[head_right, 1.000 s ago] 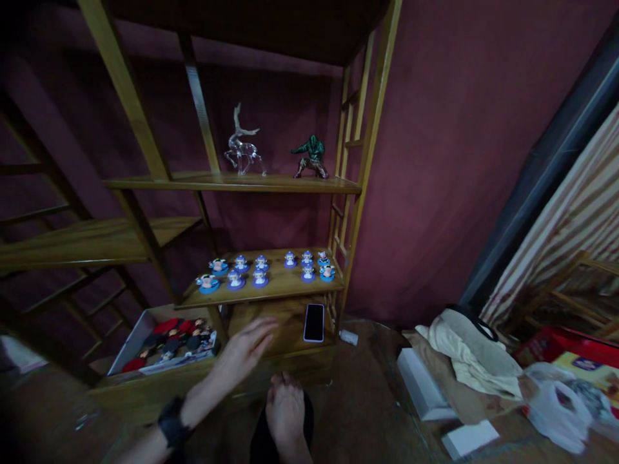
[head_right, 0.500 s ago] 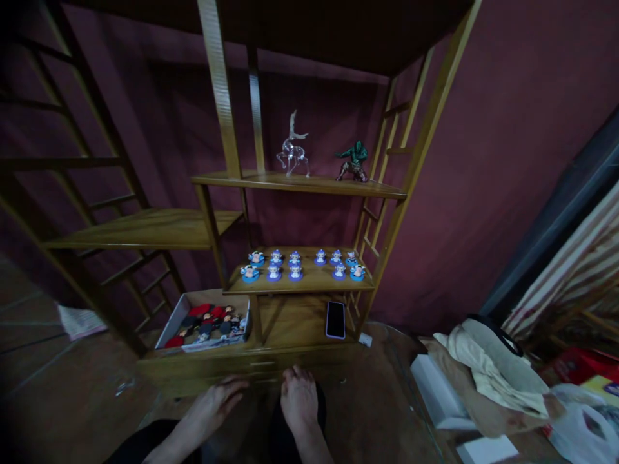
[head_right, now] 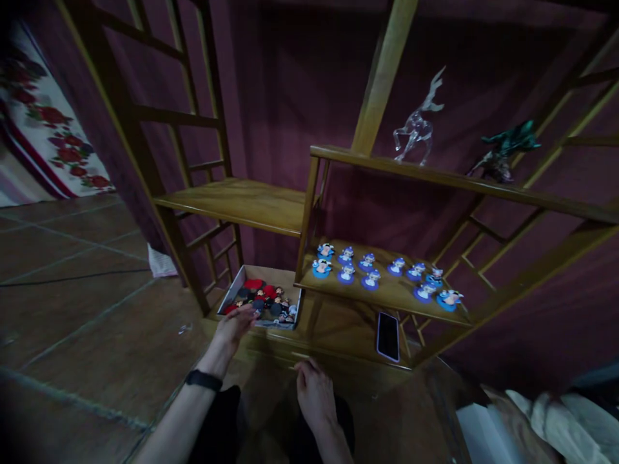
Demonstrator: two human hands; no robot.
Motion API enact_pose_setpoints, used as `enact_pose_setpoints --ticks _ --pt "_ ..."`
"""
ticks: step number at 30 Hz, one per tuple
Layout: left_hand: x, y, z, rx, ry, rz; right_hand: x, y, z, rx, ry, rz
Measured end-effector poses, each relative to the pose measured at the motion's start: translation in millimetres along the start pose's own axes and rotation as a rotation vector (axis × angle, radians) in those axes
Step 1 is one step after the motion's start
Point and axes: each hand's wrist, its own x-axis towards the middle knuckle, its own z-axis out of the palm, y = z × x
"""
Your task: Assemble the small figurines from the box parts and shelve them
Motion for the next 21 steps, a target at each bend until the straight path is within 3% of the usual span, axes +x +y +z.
enact_pose_setpoints --ticks 3,7,10,14,17,21 --pt "29.9 12.8 0.4 -0.151 0.111 0.017 36.8 -5.2 14.8 0.081 0.008 -0.048" --pt "56.4 14.9 5.2 -0.241 0.167 0.019 91.2 -16.1 29.2 0.102 -0.013 -0.098" --pt "61.8 17.6 11.9 -0.273 0.131 -0.051 130.6 -25.2 38.2 -0.035 -0.060 -0.108" --pt "64.0 32.0 11.6 -0.347 0.005 -0.013 173.9 -31.3 55.3 -0.346 -0.152 -0.081" --pt "69.3 43.9 1.0 -0.394 0.048 -0.007 195.5 -28.8 69.4 -0.449 -0.243 -0.045" --pt "74.3 55.2 -13.2 -0.460 0.075 -0.058 210.9 -20.0 82.3 -0.417 -0.445 -0.021"
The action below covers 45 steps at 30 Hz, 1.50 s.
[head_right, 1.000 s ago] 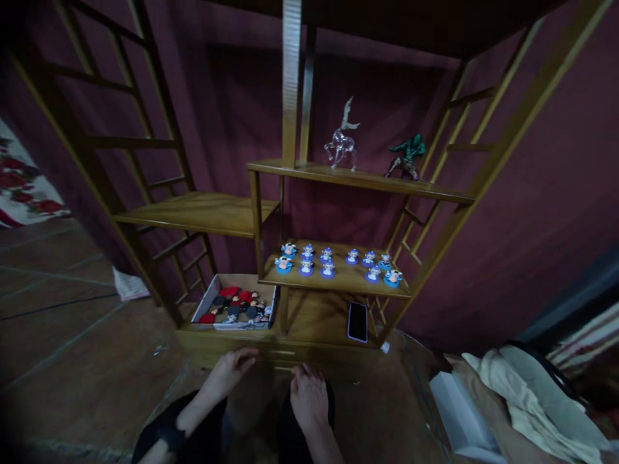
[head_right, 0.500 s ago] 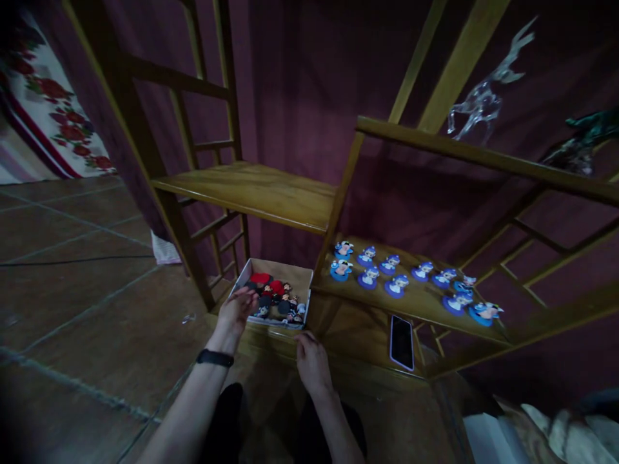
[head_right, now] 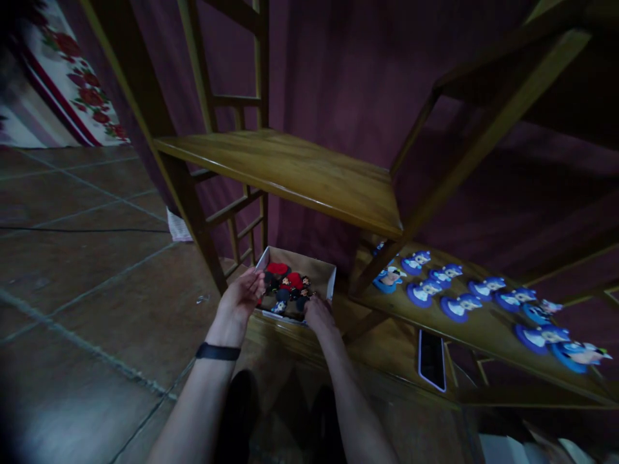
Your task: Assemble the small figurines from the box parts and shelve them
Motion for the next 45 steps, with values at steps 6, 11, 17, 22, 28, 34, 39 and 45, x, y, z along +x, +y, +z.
enact_pose_setpoints --ticks 6,11,17,22,28,34,39,45 --pt "-1.5 13.6 -2.5 -0.056 0.020 -0.026 11.1 7.3 13.4 0.115 -0.001 -0.050" --pt "-2.5 20.7 -7.8 -0.067 0.017 -0.059 12.9 13.6 15.4 0.232 0.194 -0.071" --pt "-3.4 23.3 -8.6 -0.060 0.021 -0.063 9.4 8.1 8.4 0.251 -0.031 -0.092" --pt "-1.6 17.8 -5.0 -0.057 0.010 -0.101 14.7 -14.6 21.2 0.271 -0.182 -0.179" --pt "0.5 16.2 -6.8 -0.070 -0.041 -0.097 26.9 -23.2 15.4 0.380 -0.045 -0.240" --pt "0.0 19.1 -4.6 -0.076 0.004 -0.105 23.3 13.9 -15.5 0.170 0.042 0.031" --pt "-0.9 19.0 -4.0 -0.090 -0.009 -0.116 1.3 13.1 -8.4 0.024 -0.144 0.067" --pt "-2.9 19.2 -3.7 -0.091 -0.026 -0.107 -3.2 -1.0 -3.5 0.103 -0.107 -0.083"
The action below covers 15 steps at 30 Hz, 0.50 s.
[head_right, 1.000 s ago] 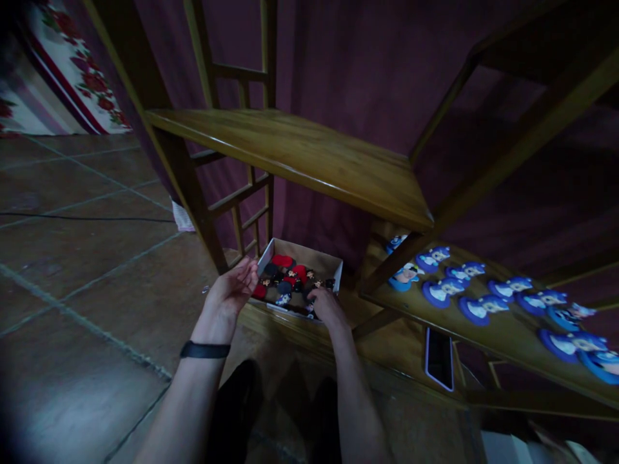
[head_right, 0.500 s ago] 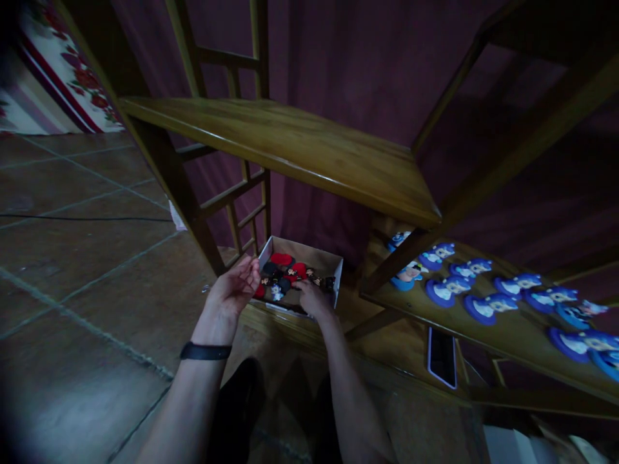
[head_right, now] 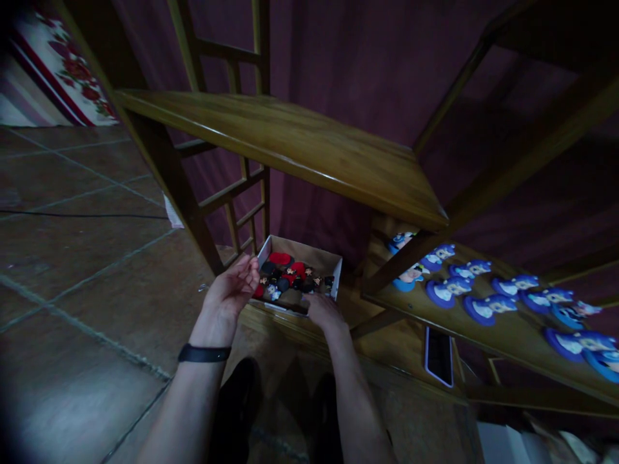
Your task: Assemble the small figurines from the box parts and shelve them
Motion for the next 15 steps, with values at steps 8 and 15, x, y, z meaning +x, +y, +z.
enact_pose_setpoints --ticks 8,15 --pt "-1.5 1.1 1.4 0.000 0.013 0.001 -0.9 22.9 -20.3 0.002 0.199 0.133" --pt "-0.4 0.3 0.0 -0.011 -0.011 0.006 -9.6 15.7 0.0 -0.174 0.025 0.109"
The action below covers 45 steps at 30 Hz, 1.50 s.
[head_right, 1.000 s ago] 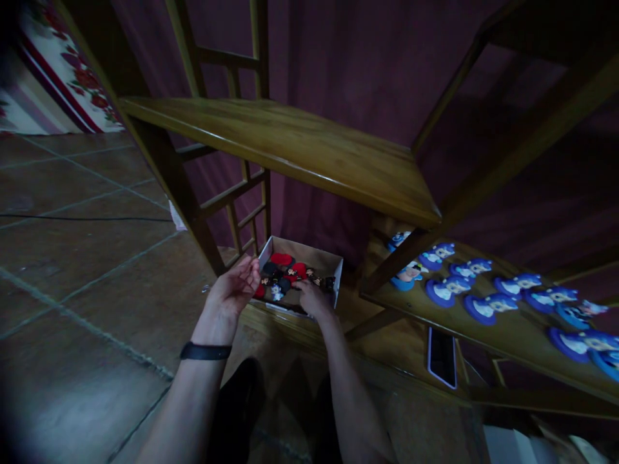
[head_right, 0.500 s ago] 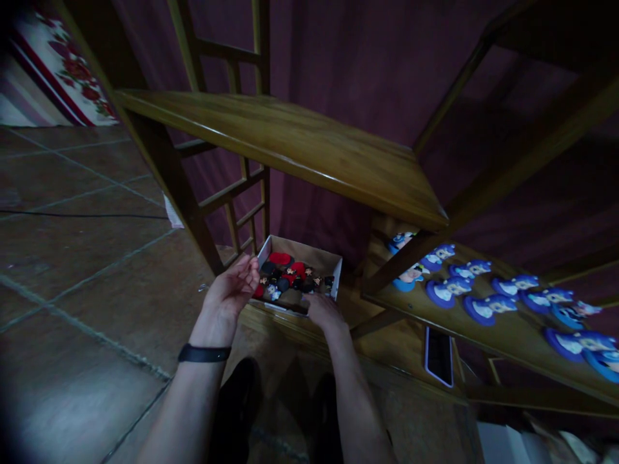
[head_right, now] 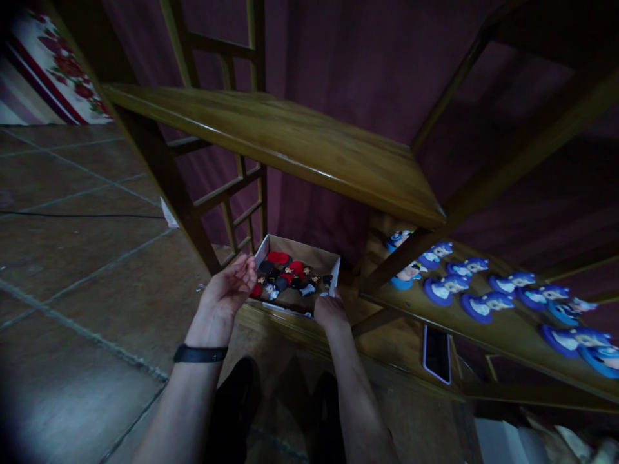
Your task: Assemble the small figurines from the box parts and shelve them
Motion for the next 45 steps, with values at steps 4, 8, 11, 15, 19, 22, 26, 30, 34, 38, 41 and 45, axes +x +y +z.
enact_pose_setpoints --ticks 4,8,11,15,19,22,26,30,34,38,41,45 --pt "0.4 -0.5 -1.0 -0.001 -0.011 0.004 1.9 2.6 0.8 0.165 -0.009 -0.100" --pt "0.6 -1.0 -0.6 -0.002 -0.001 -0.005 7.7 13.7 -7.0 0.265 0.167 -0.061" --pt "0.9 -1.9 -0.1 0.000 -0.002 -0.008 13.0 17.9 -10.6 0.174 0.313 0.012" --pt "1.4 -3.5 -0.7 0.003 -0.010 0.001 23.3 16.1 -3.9 0.019 0.352 0.000" --pt "2.1 -4.0 -1.8 -0.004 -0.022 0.008 33.8 14.0 13.1 -0.058 0.339 0.019" --pt "2.9 -3.0 -2.0 -0.006 -0.019 0.001 36.4 14.3 21.3 -0.072 0.326 0.034" --pt "2.6 -2.2 -1.3 -0.003 -0.014 0.010 32.2 13.5 22.8 -0.058 0.293 0.009" --pt "0.7 -3.1 -0.5 -0.002 -0.019 0.005 26.3 12.7 23.6 -0.039 0.253 0.003" --pt "0.1 -3.7 0.1 0.008 -0.018 -0.005 24.0 15.1 21.6 0.018 0.243 -0.008" --pt "2.0 -5.9 -0.1 0.028 -0.013 0.013 24.2 17.2 13.3 0.102 0.338 0.007" --pt "4.6 -10.0 -0.7 0.040 -0.019 0.013 27.4 17.4 10.1 0.294 0.398 0.049" --pt "6.2 -15.8 -0.1 0.044 -0.015 -0.023 36.8 17.7 15.7 0.673 0.390 0.062"
